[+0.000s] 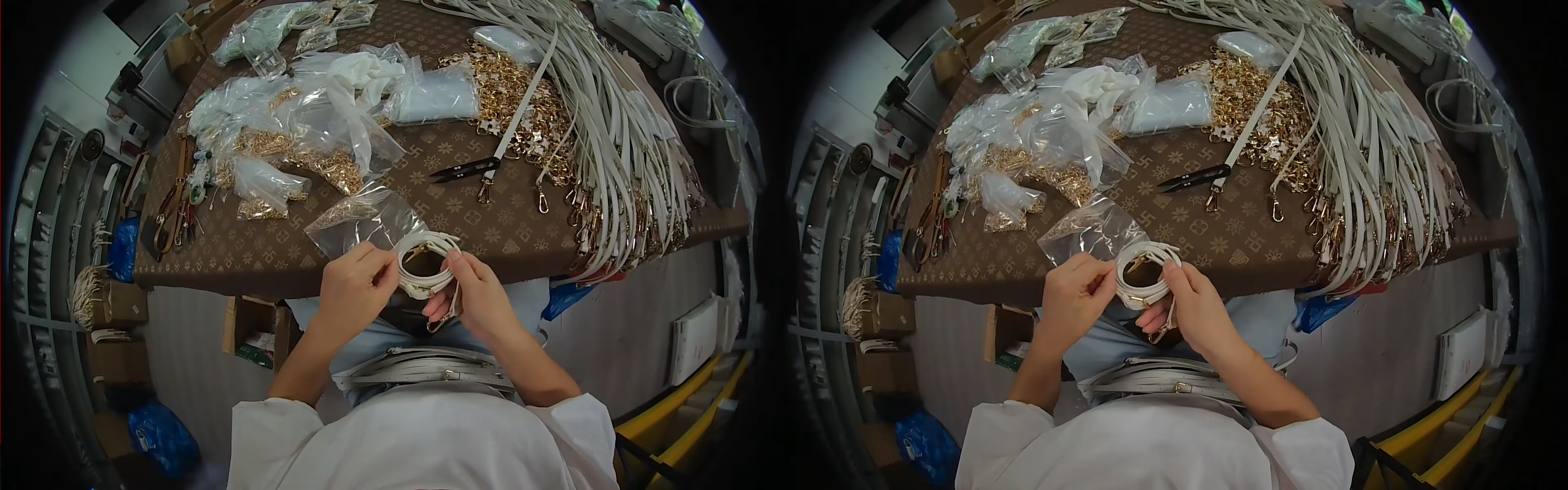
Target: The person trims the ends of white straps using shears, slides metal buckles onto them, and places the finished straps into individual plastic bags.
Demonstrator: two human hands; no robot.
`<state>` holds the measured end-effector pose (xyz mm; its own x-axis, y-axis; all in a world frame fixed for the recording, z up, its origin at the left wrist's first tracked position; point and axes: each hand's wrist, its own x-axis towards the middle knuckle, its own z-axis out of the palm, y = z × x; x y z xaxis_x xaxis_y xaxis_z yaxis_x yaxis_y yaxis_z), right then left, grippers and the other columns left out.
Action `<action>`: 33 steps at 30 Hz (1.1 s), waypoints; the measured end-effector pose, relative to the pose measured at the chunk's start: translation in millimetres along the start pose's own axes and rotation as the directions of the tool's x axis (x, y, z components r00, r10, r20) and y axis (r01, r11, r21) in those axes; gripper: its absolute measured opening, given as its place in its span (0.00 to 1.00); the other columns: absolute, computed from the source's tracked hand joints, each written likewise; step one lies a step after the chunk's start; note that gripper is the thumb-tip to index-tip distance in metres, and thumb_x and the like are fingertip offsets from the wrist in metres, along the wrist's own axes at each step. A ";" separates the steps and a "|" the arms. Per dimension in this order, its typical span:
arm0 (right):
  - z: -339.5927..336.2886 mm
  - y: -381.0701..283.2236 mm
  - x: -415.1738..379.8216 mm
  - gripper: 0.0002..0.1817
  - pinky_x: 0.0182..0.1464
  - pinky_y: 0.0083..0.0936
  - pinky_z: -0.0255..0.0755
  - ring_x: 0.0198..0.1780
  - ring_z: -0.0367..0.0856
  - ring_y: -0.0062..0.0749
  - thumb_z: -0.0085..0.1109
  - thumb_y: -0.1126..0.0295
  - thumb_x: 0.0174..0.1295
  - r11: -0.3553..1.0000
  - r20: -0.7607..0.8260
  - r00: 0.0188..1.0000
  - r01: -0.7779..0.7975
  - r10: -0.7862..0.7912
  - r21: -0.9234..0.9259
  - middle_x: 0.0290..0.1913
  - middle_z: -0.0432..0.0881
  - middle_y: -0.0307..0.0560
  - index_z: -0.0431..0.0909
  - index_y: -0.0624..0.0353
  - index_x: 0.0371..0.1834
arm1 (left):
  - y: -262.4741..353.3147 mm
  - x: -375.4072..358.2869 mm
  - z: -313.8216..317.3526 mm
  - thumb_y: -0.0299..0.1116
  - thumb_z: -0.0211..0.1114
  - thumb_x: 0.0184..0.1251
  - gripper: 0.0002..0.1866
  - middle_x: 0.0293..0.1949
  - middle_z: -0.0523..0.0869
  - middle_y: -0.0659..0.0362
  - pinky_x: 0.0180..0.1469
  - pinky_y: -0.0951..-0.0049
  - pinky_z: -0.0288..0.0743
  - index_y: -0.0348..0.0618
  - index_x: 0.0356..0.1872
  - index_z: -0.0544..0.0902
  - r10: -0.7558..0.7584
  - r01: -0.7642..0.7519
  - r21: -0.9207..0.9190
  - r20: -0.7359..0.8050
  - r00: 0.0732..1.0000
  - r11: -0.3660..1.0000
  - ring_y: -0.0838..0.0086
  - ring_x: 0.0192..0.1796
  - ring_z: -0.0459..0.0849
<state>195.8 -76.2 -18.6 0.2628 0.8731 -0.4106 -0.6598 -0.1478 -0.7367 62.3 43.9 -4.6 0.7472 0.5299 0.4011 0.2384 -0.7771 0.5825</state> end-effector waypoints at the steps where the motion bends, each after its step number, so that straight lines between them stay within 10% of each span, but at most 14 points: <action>1: 0.2 2.1 1.0 0.17 0.21 0.23 0.77 0.21 0.81 0.33 0.37 0.57 0.71 0.998 -0.018 0.999 0.039 -0.039 0.049 0.26 0.77 0.50 0.65 0.63 0.40 | -0.2 1.6 -2.3 0.21 0.64 0.50 0.03 0.22 0.76 0.58 0.22 0.74 0.70 0.38 0.27 0.80 -0.048 0.048 -0.047 0.001 0.999 0.998 0.70 0.20 0.77; 11: 19.9 35.6 -3.5 0.15 0.24 0.20 0.78 0.24 0.82 0.29 0.34 0.63 0.72 0.954 -0.016 0.974 0.216 -0.224 -0.210 0.30 0.78 0.51 0.62 0.66 0.40 | -6.6 -6.0 13.5 0.21 0.64 0.51 0.03 0.21 0.78 0.56 0.22 0.75 0.70 0.37 0.28 0.79 -0.266 0.232 -0.279 -0.088 0.960 0.932 0.72 0.20 0.77; 21: -8.8 19.7 -16.8 0.15 0.24 0.19 0.77 0.24 0.82 0.28 0.34 0.63 0.72 0.924 -0.003 0.972 0.224 -0.236 -0.309 0.31 0.78 0.50 0.64 0.66 0.39 | 0.8 0.1 5.9 0.28 0.67 0.54 0.13 0.29 0.76 0.57 0.27 0.75 0.71 0.37 0.40 0.78 -0.271 0.269 -0.046 -0.045 0.961 0.962 0.72 0.23 0.75; 23: -15.4 11.0 -27.4 0.16 0.25 0.19 0.77 0.24 0.82 0.29 0.32 0.63 0.73 0.906 0.037 0.972 0.230 -0.232 -0.355 0.31 0.78 0.50 0.65 0.66 0.40 | -0.1 -0.1 3.9 0.31 0.67 0.56 0.19 0.34 0.77 0.54 0.37 0.74 0.73 0.37 0.49 0.76 0.044 -0.051 -0.030 -0.211 0.976 0.998 0.68 0.32 0.78; 27: -15.0 -8.0 -48.5 0.15 0.25 0.17 0.77 0.25 0.81 0.27 0.34 0.65 0.72 0.894 0.206 0.973 0.185 -0.108 -0.407 0.31 0.79 0.47 0.65 0.67 0.43 | 19.5 -6.1 -9.5 0.35 0.65 0.59 0.22 0.38 0.78 0.52 0.46 0.72 0.72 0.36 0.53 0.74 0.075 -0.095 -0.166 -0.121 0.990 0.982 0.67 0.41 0.78; 29: -16.2 -11.9 -51.2 0.15 0.25 0.17 0.76 0.25 0.81 0.26 0.34 0.65 0.72 0.888 0.256 0.965 0.170 -0.061 -0.427 0.31 0.78 0.46 0.66 0.68 0.45 | 32.3 -12.4 -9.9 0.36 0.63 0.63 0.22 0.39 0.80 0.54 0.44 0.75 0.73 0.35 0.54 0.74 -0.108 0.226 -0.613 0.223 0.969 0.757 0.74 0.39 0.80; 30: -17.6 -12.8 -51.3 0.15 0.25 0.17 0.76 0.25 0.81 0.25 0.35 0.65 0.72 0.864 0.289 0.956 0.179 -0.040 -0.470 0.31 0.78 0.45 0.66 0.68 0.47 | 39.0 -15.6 -13.0 0.36 0.58 0.67 0.17 0.32 0.80 0.60 0.37 0.79 0.75 0.33 0.50 0.75 -0.220 0.503 -0.668 0.465 0.857 0.548 0.81 0.32 0.79; 33: -18.5 -8.7 -50.6 0.15 0.27 0.16 0.75 0.26 0.80 0.22 0.37 0.66 0.71 0.845 0.283 0.958 0.113 0.048 -0.523 0.32 0.78 0.43 0.67 0.67 0.48 | 36.2 -20.9 -6.5 0.34 0.54 0.70 0.12 0.25 0.78 0.63 0.28 0.82 0.72 0.34 0.44 0.76 -0.341 0.656 -0.583 0.565 0.751 0.479 0.84 0.25 0.76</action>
<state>201.3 -127.7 -1.3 0.0210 0.9609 -0.2761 -0.1591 -0.2694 -0.9498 51.3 6.9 12.7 0.8309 0.4706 -0.2969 0.2430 0.1730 0.9545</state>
